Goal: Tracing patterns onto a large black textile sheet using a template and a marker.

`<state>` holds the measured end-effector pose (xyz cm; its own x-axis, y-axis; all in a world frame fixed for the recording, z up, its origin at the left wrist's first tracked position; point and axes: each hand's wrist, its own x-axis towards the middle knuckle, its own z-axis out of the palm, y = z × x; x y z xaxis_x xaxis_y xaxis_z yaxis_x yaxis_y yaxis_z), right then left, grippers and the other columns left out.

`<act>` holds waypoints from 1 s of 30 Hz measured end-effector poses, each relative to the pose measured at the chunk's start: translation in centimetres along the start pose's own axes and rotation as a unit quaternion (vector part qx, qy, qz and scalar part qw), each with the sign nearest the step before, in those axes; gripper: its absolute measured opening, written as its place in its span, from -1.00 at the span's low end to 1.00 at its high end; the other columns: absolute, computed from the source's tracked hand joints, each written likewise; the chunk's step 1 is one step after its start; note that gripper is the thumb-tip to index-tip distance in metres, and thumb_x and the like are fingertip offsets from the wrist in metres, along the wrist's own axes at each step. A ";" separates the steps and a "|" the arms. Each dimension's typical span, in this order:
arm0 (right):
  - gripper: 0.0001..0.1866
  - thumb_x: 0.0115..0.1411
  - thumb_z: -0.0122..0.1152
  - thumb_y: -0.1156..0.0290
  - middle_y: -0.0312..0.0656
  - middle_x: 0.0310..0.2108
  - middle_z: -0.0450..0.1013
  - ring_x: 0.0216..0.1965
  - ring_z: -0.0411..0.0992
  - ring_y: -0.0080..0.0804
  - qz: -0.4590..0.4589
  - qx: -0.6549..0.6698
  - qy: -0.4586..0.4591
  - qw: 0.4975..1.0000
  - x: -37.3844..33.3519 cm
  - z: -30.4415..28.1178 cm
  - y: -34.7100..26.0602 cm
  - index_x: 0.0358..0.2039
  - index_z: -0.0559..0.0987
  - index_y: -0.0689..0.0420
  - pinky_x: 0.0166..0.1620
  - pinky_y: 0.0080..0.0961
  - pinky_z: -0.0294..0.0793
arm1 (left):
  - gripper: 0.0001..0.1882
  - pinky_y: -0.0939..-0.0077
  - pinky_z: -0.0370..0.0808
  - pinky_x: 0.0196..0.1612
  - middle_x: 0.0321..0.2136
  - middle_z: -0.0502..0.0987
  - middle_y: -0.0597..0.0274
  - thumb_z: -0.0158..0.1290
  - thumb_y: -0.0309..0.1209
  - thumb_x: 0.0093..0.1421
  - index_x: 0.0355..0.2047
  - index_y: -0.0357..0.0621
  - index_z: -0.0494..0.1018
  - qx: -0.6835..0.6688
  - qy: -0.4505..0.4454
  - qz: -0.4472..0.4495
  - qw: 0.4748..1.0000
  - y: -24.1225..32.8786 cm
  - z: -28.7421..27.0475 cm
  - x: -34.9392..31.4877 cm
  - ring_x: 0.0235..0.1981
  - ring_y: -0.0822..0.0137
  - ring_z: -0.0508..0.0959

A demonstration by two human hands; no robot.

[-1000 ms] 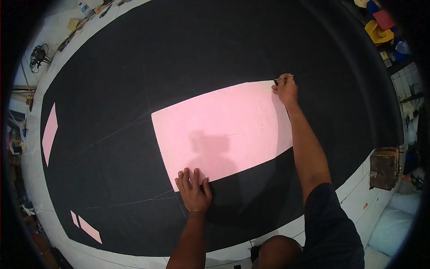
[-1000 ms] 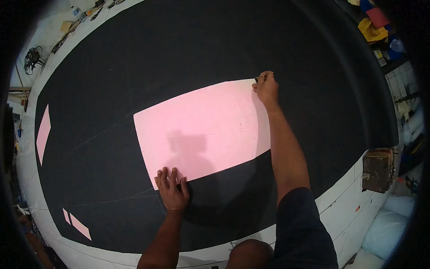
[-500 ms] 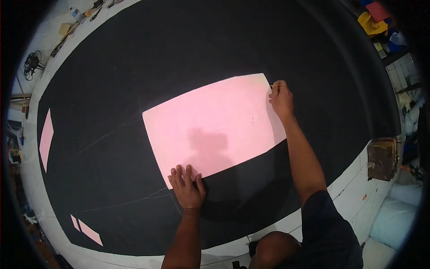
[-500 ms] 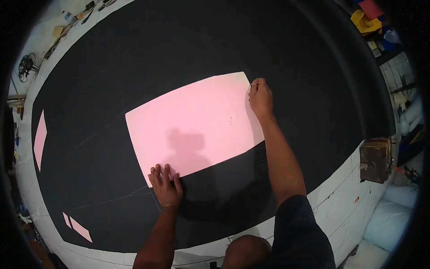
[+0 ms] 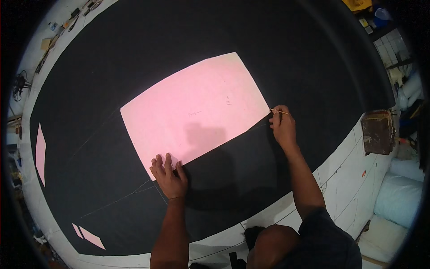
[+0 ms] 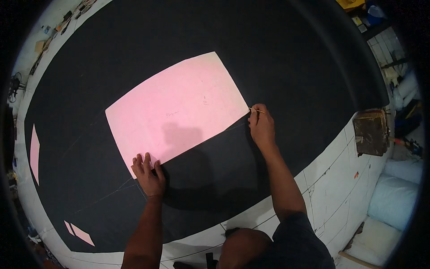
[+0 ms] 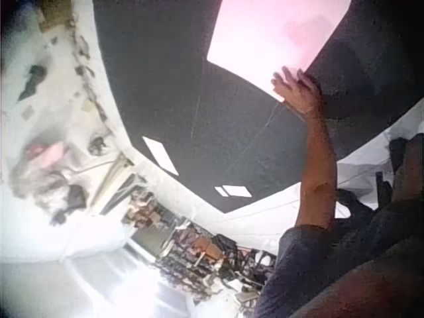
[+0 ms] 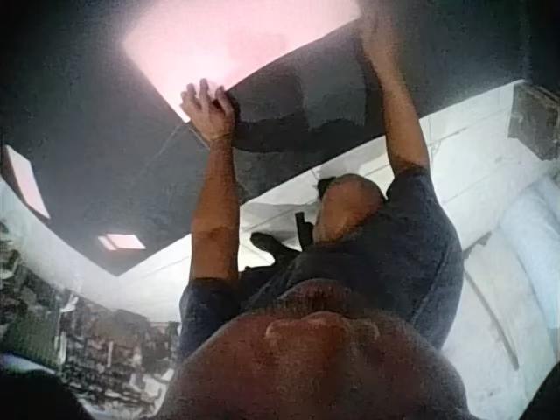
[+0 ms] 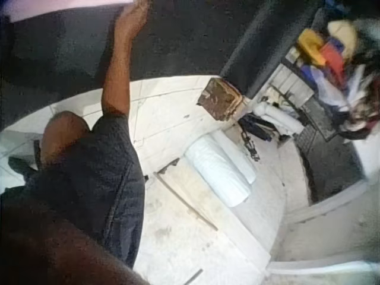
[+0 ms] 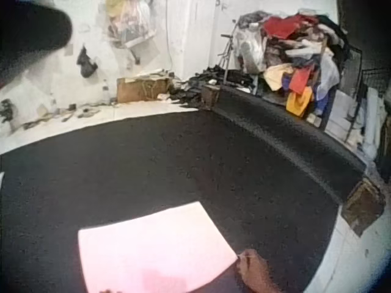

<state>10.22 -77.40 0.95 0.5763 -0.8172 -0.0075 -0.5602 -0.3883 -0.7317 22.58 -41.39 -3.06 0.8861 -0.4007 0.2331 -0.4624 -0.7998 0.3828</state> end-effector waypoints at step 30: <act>-0.72 0.36 0.12 0.24 -0.04 -0.31 0.60 -0.26 0.58 -0.07 -0.110 0.038 -0.140 0.983 -2.7 1.0 -1.0 -0.19 0.52 0.23 -0.15 -0.27 0.52 | -0.55 -0.20 0.07 0.35 0.23 0.30 -0.17 0.09 -0.24 0.30 0.15 -0.11 0.42 0.004 -0.001 0.001 1.000 -0.5 0.6 -0.3 0.31 -0.24 0.20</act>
<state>9.77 -74.36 1.00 0.8256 -0.5638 -0.0217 -0.3632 -0.5016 -0.7852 22.55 -41.12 -3.87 0.8850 -0.4034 0.2326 -0.4643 -0.8027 0.3742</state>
